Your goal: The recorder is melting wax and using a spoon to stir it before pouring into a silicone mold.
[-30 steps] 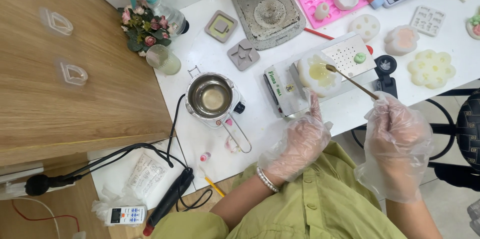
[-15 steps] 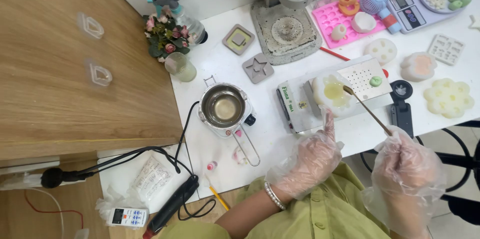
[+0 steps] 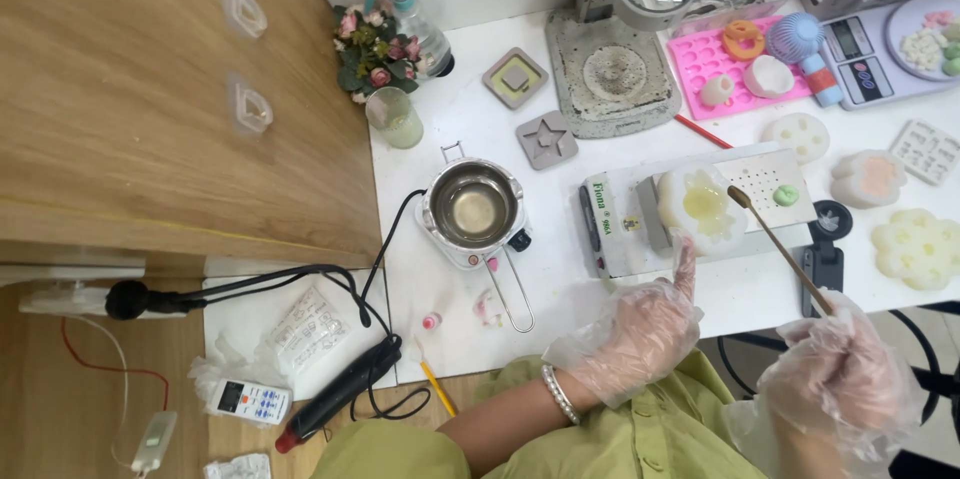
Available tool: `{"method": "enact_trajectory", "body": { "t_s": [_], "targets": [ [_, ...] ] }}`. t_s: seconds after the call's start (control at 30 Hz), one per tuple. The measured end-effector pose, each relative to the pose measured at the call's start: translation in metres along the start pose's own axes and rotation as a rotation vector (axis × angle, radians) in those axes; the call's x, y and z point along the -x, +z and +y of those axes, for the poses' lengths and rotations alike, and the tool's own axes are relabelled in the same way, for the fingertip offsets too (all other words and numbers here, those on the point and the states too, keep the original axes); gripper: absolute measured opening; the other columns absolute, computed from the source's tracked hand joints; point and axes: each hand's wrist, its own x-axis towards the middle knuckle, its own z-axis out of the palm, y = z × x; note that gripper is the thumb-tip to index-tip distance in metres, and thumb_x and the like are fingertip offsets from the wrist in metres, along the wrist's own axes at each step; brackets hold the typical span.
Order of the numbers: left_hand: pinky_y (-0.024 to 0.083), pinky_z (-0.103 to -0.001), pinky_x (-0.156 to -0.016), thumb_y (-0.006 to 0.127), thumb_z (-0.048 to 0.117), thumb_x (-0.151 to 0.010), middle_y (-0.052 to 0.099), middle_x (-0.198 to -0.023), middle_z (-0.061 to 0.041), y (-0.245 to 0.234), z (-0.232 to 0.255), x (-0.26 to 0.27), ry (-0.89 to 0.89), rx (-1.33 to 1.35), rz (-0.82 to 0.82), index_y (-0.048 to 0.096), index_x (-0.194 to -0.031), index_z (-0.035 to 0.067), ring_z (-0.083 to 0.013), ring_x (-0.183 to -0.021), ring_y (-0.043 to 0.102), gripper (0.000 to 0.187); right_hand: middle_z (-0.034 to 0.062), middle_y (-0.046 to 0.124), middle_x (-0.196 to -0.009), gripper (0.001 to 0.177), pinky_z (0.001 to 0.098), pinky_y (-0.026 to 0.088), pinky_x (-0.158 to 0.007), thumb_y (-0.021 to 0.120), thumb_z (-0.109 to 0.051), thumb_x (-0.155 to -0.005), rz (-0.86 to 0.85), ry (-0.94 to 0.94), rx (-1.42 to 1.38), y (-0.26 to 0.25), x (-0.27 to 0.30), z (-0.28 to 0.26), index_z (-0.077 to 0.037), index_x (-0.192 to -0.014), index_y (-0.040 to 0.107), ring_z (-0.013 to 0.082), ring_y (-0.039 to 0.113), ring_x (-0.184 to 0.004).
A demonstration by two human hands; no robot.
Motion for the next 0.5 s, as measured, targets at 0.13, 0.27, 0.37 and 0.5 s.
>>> {"method": "enact_trajectory", "body": {
  "t_s": [0.13, 0.27, 0.37, 0.5],
  "targets": [
    [0.052, -0.037, -0.063, 0.062, 0.022, -0.093, 0.065, -0.078, -0.011, 0.001, -0.001, 0.005, 0.056, 0.029, 0.094, 0.027, -0.163, -0.019, -0.022, -0.072, 0.061, 0.088, 0.0051, 0.067, -0.077, 0.027, 0.0231, 0.048, -0.05, 0.056, -0.019, -0.119, 0.039, 0.027, -0.479, 0.034, -0.033, -0.05, 0.003, -0.109, 0.067, 0.0125, 0.064, -0.059],
    [0.053, -0.034, -0.064, 0.063, 0.03, -0.098, 0.067, -0.082, -0.008, 0.081, -0.03, 0.014, 0.004, 0.104, 0.056, 0.047, -0.137, -0.007, -0.019, -0.074, 0.062, 0.056, 0.0029, 0.064, -0.071, 0.028, 0.0225, 0.043, -0.049, 0.055, -0.023, -0.112, -0.467, 0.62, -0.311, 0.059, -0.088, -0.163, -0.006, -0.094, 0.069, 0.0096, 0.055, -0.057],
    [0.053, -0.034, -0.072, 0.062, 0.035, -0.102, 0.069, -0.089, -0.007, 0.131, -0.052, 0.023, -0.015, 0.24, -0.009, 0.061, -0.112, 0.007, -0.0188, -0.081, 0.064, 0.029, 0.0045, 0.058, -0.063, 0.042, 0.0262, 0.04, -0.049, 0.053, -0.029, -0.112, -0.774, 0.454, -0.079, 0.117, -0.096, -0.173, -0.006, -0.082, 0.069, 0.0111, 0.053, -0.056],
    [0.053, -0.041, -0.092, 0.055, 0.025, -0.104, 0.07, -0.103, -0.015, 0.095, -0.041, 0.027, 0.06, 0.434, 0.024, 0.052, -0.128, 0.005, -0.0275, -0.099, 0.066, 0.031, 0.0014, 0.055, -0.059, 0.036, 0.027, 0.038, -0.045, 0.055, -0.029, -0.108, -0.786, 0.529, -0.402, 0.22, -0.049, -0.097, -0.005, -0.083, 0.064, 0.0086, 0.05, -0.051]
  ]
}}
